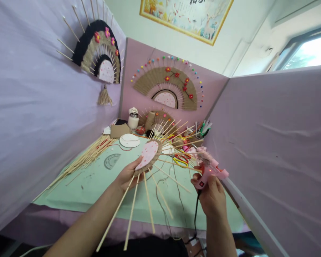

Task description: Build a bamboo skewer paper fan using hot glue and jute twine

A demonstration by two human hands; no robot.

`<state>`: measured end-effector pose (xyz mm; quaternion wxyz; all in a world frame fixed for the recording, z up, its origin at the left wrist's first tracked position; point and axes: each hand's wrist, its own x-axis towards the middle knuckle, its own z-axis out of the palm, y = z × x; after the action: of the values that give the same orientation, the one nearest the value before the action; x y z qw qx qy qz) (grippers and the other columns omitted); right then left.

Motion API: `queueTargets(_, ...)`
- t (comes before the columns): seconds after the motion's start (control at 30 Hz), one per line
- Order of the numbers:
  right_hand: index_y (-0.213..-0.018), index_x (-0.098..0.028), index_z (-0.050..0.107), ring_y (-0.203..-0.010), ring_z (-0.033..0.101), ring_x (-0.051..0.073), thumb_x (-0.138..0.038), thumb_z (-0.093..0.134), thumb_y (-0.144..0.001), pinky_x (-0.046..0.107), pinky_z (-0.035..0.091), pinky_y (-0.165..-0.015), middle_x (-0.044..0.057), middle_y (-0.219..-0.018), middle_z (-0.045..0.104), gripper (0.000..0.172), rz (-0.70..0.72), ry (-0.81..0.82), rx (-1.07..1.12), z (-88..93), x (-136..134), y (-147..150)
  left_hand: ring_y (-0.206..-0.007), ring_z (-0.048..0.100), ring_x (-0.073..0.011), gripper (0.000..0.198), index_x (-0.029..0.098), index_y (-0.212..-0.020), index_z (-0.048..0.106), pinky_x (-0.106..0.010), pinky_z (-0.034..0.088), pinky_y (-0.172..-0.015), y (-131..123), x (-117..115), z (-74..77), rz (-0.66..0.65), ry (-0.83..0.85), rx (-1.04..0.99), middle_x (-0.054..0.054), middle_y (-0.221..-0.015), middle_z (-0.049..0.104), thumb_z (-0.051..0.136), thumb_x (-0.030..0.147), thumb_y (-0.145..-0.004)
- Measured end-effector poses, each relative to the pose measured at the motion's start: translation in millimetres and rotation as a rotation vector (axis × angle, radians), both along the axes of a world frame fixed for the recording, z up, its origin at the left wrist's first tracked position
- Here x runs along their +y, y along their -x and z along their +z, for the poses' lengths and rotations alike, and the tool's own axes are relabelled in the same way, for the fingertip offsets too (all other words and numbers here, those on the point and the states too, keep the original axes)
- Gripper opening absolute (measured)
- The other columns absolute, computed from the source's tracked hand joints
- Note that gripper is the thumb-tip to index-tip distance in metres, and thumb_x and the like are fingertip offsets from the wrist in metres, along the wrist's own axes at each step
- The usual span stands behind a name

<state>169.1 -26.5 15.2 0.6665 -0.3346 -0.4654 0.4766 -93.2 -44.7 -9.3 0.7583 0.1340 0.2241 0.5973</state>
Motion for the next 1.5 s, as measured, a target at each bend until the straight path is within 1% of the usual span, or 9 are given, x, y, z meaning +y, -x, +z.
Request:
queueTargets(0.07, -0.092, -0.018, 0.067, -0.066, 0.059, 0.015, -0.052, 0.06, -0.08, 0.031, 0.049, -0.056, 0.01, -0.093, 0.068, 0.037, -0.007, -0.055, -0.018, -0.6, -5, 11, -0.064, 0.07, -0.0164, 0.031, 0.005, -0.117, 0.055, -0.016, 0.053, -0.044, -12, -4, 1.3, -0.003, 0.028, -0.047, -0.011, -0.076, 0.071, 0.045, 0.024, -0.094)
queueTargets(0.2, -0.094, -0.016, 0.067, -0.077, 0.063, 0.021, -0.049, 0.06, -0.081, 0.033, 0.05, -0.061, 0.012, -0.093, 0.069, 0.036, -0.024, -0.088, -0.045, -7.4, -5, 20, -0.067, 0.07, -0.0172, 0.035, 0.007, -0.124, 0.049, -0.017, 0.054, -0.046, -35, -13, 0.2, -0.035, 0.05, -0.15, -0.011, -0.079, 0.072, 0.045, 0.023, -0.093)
queueTargets(0.33, -0.091, -0.016, 0.067, -0.074, 0.062, 0.018, -0.051, 0.059, -0.081, 0.032, 0.05, -0.064, 0.011, -0.088, 0.07, 0.037, -0.056, -0.071, -0.068, -11.0, -4, 20, -0.064, 0.071, -0.0184, 0.033, 0.006, -0.121, 0.05, -0.02, 0.056, -0.048, -48, -18, -5.3, -0.021, 0.028, -0.127, -0.01, -0.08, 0.073, 0.049, 0.023, -0.092)
queueTargets(0.5, -0.095, -0.017, 0.065, -0.074, 0.061, 0.018, -0.051, 0.054, -0.084, 0.032, 0.048, -0.064, 0.01, -0.091, 0.069, 0.038, -0.103, -0.079, -0.146, -16.4, -7, 19, -0.065, 0.071, -0.0181, 0.032, 0.007, -0.12, 0.05, -0.02, 0.056, -0.051, -50, -19, -11.9, -0.013, -0.008, -0.155, -0.01, -0.082, 0.073, 0.051, 0.022, -0.091)
queueTargets(0.67, -0.095, -0.016, 0.066, -0.069, 0.058, 0.015, -0.051, 0.053, -0.085, 0.027, 0.044, -0.06, 0.009, -0.091, 0.068, 0.039, -0.131, -0.087, -0.262, -22.7, -4, 22, -0.064, 0.071, -0.0175, 0.031, 0.006, -0.12, 0.05, -0.02, 0.056, -0.051, -52, -21, -12.8, 0.008, 0.019, -0.174, -0.011, -0.081, 0.073, 0.048, 0.021, -0.092)
queueTargets(0.83, -0.093, -0.015, 0.067, -0.067, 0.058, 0.015, -0.056, 0.053, -0.083, 0.027, 0.042, -0.058, 0.01, -0.088, 0.068, 0.045, -0.152, -0.06, -0.243, -23.5, 1, 29, -0.066, 0.071, -0.0185, 0.034, 0.006, -0.124, 0.047, -0.021, 0.055, -0.051, -55, -23, -13.4, 0.004, 0.047, -0.18, -0.011, -0.083, 0.073, 0.045, 0.022, -0.094)
queueTargets(1.07, -0.094, -0.016, 0.067, -0.063, 0.055, 0.012, -0.051, 0.059, -0.082, 0.025, 0.04, -0.056, 0.007, -0.087, 0.068, 0.038, -0.136, -0.077, -0.251, -23.8, 1, 30, -0.065, 0.071, -0.0186, 0.036, 0.006, -0.124, 0.046, -0.021, 0.055, -0.051, -55, -22, -16.4, 0.014, 0.053, -0.177, -0.011, -0.081, 0.072, 0.05, 0.022, -0.092)
queueTargets(1.27, -0.093, -0.017, 0.067, -0.065, 0.057, 0.013, -0.05, 0.057, -0.083, 0.024, 0.04, -0.054, 0.007, -0.09, 0.068, 0.036, -0.117, -0.076, -0.257, -25.2, 1, 30, -0.065, 0.071, -0.018, 0.031, 0.007, -0.118, 0.051, -0.02, 0.055, -0.051, -57, -22, -16.3, 0.031, 0.049, -0.168, -0.011, -0.08, 0.072, 0.051, 0.022, -0.092)
queueTargets(1.5, -0.097, -0.016, 0.066, -0.062, 0.055, 0.011, -0.051, 0.056, -0.084, 0.023, 0.04, -0.052, 0.008, -0.089, 0.067, 0.038, -0.134, -0.077, -0.276, -28.9, 1, 29, -0.066, 0.071, -0.0179, 0.035, 0.007, -0.122, 0.05, -0.02, 0.055, -0.053, -56, -22, -17.8, 0.016, 0.026, -0.19, -0.012, -0.083, 0.073, 0.052, 0.022, -0.091)
